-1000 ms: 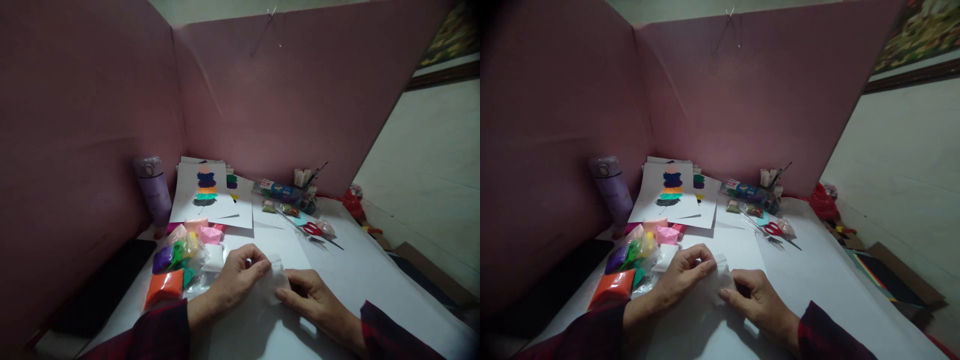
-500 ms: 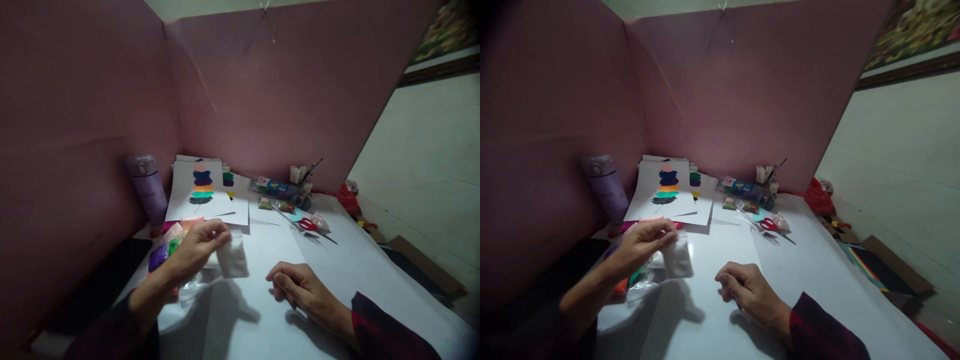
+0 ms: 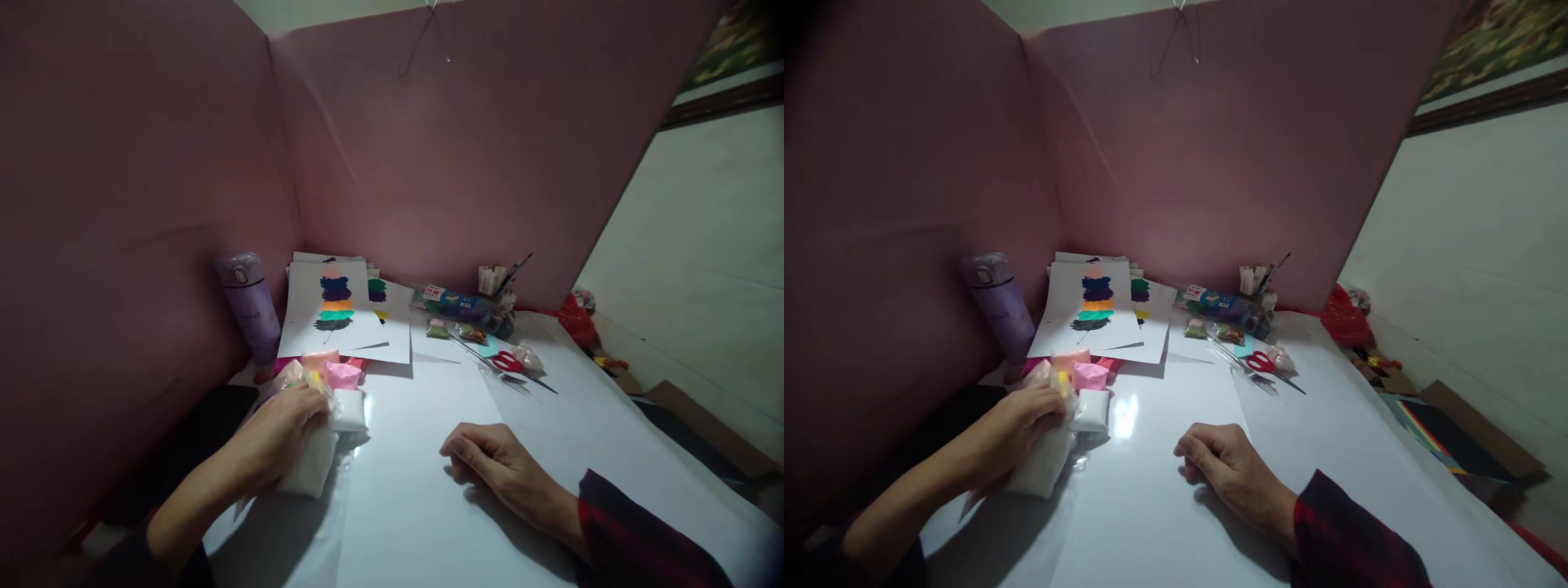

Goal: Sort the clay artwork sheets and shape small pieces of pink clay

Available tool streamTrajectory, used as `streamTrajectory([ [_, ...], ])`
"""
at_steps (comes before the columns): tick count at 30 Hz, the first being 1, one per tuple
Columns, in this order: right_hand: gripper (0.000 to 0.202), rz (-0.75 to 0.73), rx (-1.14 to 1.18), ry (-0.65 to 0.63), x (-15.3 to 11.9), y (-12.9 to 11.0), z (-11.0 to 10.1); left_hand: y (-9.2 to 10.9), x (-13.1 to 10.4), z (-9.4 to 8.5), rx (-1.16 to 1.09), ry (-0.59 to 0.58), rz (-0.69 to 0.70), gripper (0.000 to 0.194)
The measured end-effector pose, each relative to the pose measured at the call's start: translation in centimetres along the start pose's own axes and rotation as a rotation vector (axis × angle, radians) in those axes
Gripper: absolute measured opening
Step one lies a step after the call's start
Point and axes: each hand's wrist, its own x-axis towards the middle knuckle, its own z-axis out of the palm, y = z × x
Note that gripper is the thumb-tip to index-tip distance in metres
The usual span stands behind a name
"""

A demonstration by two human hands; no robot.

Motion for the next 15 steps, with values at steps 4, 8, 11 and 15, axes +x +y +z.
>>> streamTrajectory([
  [4,0.038,0.023,0.016,-0.009,0.0,-0.1,0.0,0.7,0.9,-0.1,0.162,0.079,0.022,0.023],
  [8,0.035,0.002,-0.004,-0.005,0.0,-0.2,0.0,1.6,2.3,-0.8,0.209,0.191,0.043,0.023],
  [11,0.033,-0.011,-0.025,-0.003,0.0,-0.3,0.0,1.8,3.3,-2.0,0.116,0.325,-0.049,0.021],
  [15,0.032,0.002,-0.033,-0.001,0.1,-0.5,-0.1,1.3,4.9,-3.1,-0.200,0.489,-0.247,0.015],
])
